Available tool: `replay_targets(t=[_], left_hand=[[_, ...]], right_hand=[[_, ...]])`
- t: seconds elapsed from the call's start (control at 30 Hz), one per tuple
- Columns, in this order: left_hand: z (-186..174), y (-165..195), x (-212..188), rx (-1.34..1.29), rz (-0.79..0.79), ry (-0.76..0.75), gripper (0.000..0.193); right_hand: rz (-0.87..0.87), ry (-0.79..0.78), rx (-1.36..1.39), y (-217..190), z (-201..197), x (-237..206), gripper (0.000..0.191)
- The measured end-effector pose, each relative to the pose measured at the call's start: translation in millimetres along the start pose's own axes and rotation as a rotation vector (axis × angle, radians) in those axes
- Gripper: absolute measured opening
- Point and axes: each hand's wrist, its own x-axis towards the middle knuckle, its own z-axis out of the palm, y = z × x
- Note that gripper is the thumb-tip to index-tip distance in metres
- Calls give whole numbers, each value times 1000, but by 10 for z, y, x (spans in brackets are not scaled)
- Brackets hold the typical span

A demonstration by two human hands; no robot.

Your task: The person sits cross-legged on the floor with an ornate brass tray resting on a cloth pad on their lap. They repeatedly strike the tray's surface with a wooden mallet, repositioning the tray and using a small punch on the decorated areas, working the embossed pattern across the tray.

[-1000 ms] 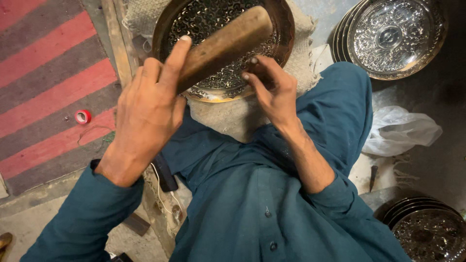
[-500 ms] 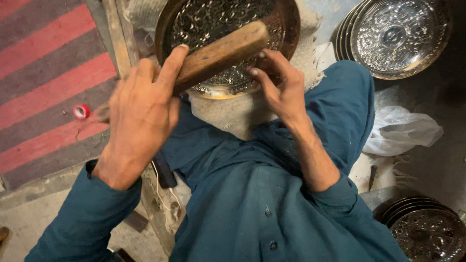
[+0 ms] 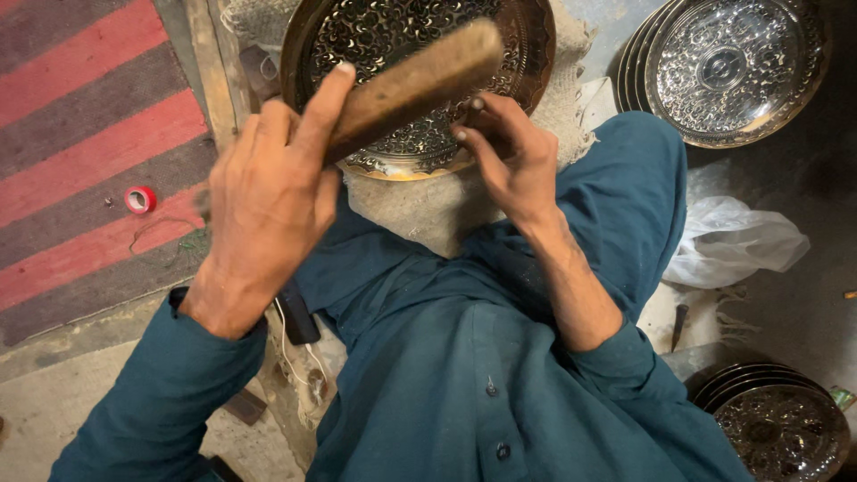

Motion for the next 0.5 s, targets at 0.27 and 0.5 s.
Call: replay_targets(t=[0.27, 0.5], left_hand=[[19, -5, 41, 98, 28, -61, 85], [7, 27, 28, 198, 29, -44, 78]], right_hand=[[28, -1, 59, -10, 10, 0, 33], [-35, 16, 38, -15, 2, 10, 34]])
